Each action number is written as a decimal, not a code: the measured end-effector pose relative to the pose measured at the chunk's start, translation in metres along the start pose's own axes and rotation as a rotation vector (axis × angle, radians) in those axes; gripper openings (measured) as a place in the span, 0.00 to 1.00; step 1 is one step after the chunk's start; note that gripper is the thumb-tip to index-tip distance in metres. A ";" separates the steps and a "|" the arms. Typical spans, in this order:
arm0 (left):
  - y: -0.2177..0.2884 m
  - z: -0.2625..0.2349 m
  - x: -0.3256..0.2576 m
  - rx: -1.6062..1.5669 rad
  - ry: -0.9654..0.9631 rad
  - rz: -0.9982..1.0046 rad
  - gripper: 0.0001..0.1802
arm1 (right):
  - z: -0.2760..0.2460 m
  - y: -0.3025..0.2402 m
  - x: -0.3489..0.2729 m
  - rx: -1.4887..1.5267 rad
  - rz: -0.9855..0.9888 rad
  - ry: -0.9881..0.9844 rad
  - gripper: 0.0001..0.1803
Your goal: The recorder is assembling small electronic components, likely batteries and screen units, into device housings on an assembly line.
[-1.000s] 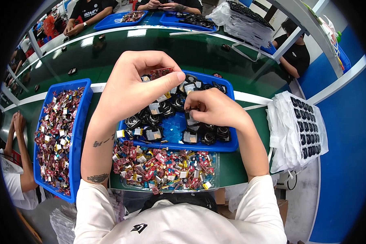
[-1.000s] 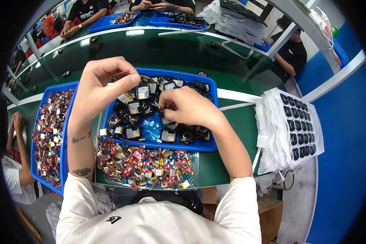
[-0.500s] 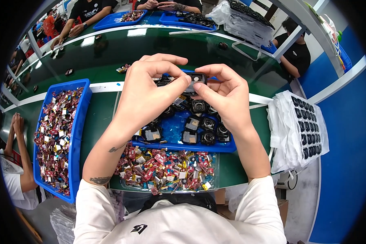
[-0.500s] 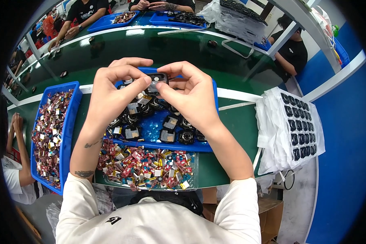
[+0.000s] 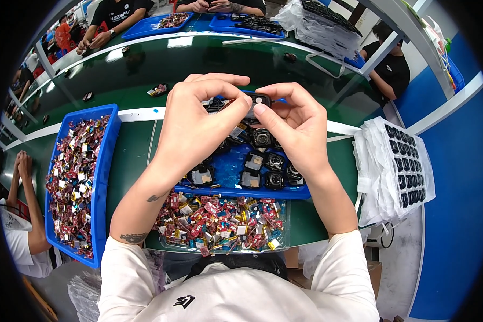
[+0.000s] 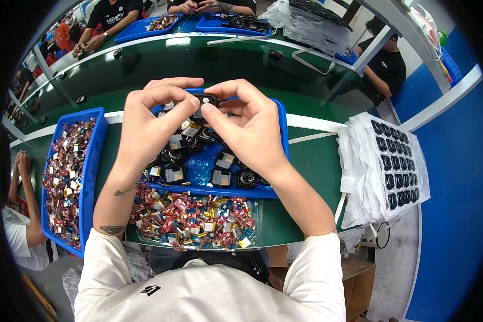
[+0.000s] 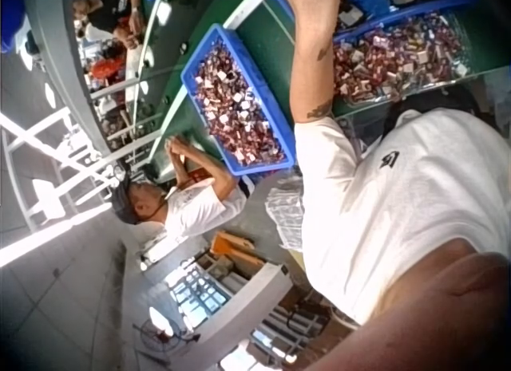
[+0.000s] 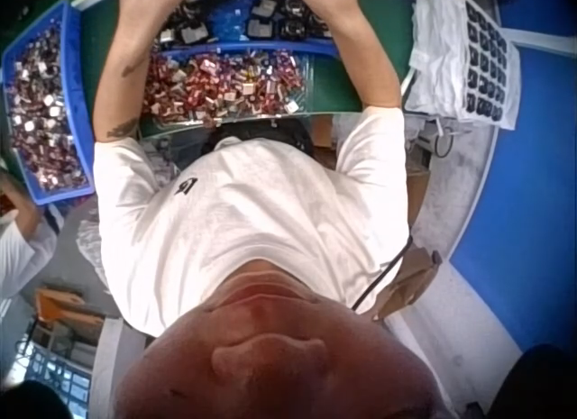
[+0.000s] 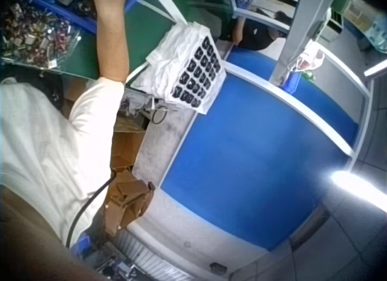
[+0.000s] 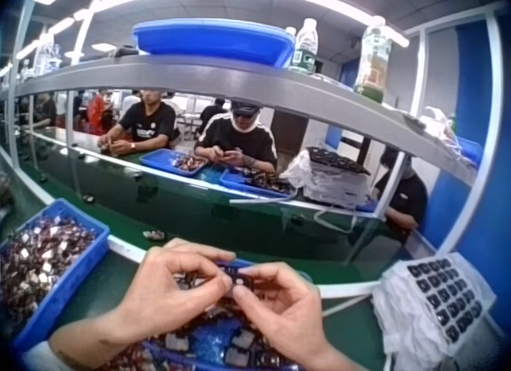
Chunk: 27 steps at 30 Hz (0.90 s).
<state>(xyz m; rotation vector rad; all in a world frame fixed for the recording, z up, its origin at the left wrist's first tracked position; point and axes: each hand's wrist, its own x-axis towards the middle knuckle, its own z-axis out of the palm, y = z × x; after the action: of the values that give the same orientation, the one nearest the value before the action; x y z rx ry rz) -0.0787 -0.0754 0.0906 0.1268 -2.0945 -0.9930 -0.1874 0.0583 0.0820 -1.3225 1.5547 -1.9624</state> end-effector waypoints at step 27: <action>0.008 -0.006 0.003 -0.101 -0.101 -0.106 0.07 | -0.010 0.004 0.007 0.210 0.084 0.117 0.08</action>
<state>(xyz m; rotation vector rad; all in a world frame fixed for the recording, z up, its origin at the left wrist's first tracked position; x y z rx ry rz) -0.0743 -0.0747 0.1004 0.1402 -2.1427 -1.1884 -0.1999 0.0576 0.0814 -1.0594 1.3840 -2.1160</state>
